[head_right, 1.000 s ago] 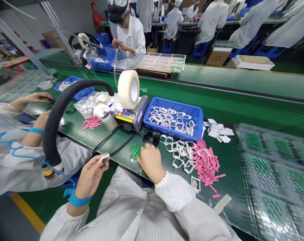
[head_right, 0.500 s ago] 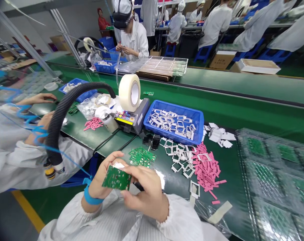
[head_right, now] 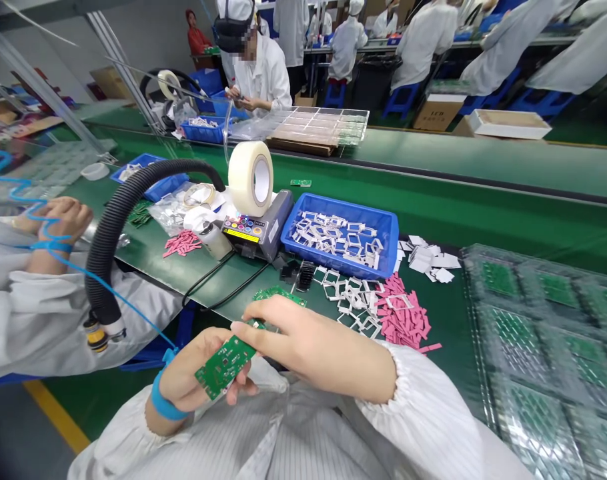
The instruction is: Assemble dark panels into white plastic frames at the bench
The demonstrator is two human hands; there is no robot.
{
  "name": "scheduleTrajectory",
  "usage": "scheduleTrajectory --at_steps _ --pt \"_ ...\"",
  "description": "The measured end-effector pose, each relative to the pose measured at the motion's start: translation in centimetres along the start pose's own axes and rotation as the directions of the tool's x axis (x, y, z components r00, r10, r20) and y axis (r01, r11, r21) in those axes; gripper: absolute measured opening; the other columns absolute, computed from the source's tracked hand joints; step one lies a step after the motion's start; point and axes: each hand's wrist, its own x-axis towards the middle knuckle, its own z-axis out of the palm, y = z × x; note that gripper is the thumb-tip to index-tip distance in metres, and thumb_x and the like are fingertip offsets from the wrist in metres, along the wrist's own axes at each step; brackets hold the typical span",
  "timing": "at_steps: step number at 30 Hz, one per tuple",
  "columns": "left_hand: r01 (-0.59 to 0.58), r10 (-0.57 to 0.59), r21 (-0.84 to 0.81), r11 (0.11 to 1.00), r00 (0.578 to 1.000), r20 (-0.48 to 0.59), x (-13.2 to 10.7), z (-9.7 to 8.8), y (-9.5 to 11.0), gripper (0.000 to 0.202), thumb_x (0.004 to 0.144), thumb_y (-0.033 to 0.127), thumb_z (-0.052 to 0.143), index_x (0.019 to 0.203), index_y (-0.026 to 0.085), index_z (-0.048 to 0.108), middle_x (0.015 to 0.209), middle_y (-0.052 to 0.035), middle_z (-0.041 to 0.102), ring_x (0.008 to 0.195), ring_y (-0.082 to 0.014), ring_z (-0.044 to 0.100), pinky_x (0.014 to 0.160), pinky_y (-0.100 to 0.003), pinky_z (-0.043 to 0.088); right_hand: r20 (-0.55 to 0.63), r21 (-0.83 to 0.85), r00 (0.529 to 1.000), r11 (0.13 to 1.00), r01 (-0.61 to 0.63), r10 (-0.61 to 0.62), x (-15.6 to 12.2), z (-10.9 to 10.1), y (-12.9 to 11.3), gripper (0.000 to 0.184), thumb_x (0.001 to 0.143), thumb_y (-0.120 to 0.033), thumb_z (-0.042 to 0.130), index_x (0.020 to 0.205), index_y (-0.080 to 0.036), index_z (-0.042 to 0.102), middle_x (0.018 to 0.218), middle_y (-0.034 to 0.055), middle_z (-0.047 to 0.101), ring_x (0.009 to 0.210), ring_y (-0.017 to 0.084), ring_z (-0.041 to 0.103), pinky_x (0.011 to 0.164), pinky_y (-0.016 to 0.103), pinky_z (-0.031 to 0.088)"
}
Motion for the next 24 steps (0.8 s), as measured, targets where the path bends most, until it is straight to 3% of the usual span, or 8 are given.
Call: scheduleTrajectory --at_steps 6,13,18,21,24 --pt "0.032 -0.034 0.04 0.999 0.998 0.055 0.2 -0.7 0.2 0.047 0.072 0.054 0.062 0.074 0.008 0.072 0.066 -0.0096 0.07 0.048 -0.0134 0.062 0.047 -0.023 0.049 0.103 0.017 0.994 1.0 0.021 -0.023 0.3 0.0 0.1 0.041 0.093 -0.012 0.034 0.133 -0.015 0.042 0.119 0.0157 0.051 0.105 0.019 0.051 0.08 0.031 0.05" --pt "0.081 -0.084 0.053 0.995 0.995 0.058 0.1 -0.9 0.6 0.047 0.065 0.056 0.066 0.067 0.009 0.072 0.06 -0.0089 0.069 0.046 -0.0143 0.061 0.038 -0.021 0.045 0.145 0.056 0.988 0.998 0.034 -0.042 1.2 -0.2 0.1 0.038 0.096 -0.019 0.028 0.13 -0.018 0.044 0.115 0.0125 0.052 0.095 0.016 0.052 0.074 0.025 0.049" --pt "0.108 -0.11 0.039 0.993 0.993 0.045 0.4 -1.1 0.1 0.048 0.066 0.054 0.067 0.074 0.007 0.073 0.067 -0.0108 0.072 0.053 -0.0161 0.065 0.054 -0.025 0.052 0.16 0.028 0.987 1.0 0.005 -0.01 1.0 -0.2 0.9 0.038 0.097 -0.02 0.028 0.13 -0.016 0.045 0.117 0.0141 0.052 0.1 0.017 0.052 0.076 0.027 0.049" --pt "0.126 -0.122 -0.06 0.99 0.99 0.066 1.4 -1.3 -0.7 0.043 0.064 0.047 0.072 0.081 0.008 0.072 0.074 -0.0105 0.073 0.057 -0.0161 0.067 0.059 -0.025 0.052 0.201 0.057 0.979 0.998 0.004 -0.016 0.7 -0.3 1.9 0.039 0.095 -0.015 0.03 0.13 -0.02 0.046 0.121 0.0132 0.05 0.106 0.018 0.052 0.08 0.029 0.049" --pt "0.065 -0.062 -0.167 0.984 0.998 0.026 2.8 -1.0 -1.3 0.036 0.065 0.04 0.075 0.085 0.01 0.071 0.075 -0.0076 0.074 0.062 -0.0146 0.068 0.063 -0.023 0.052 0.082 0.089 0.989 0.987 -0.133 0.126 0.5 -0.2 2.3 0.034 0.093 -0.017 0.039 0.125 -0.025 0.05 0.128 0.0111 0.047 0.114 0.019 0.05 0.088 0.033 0.047"
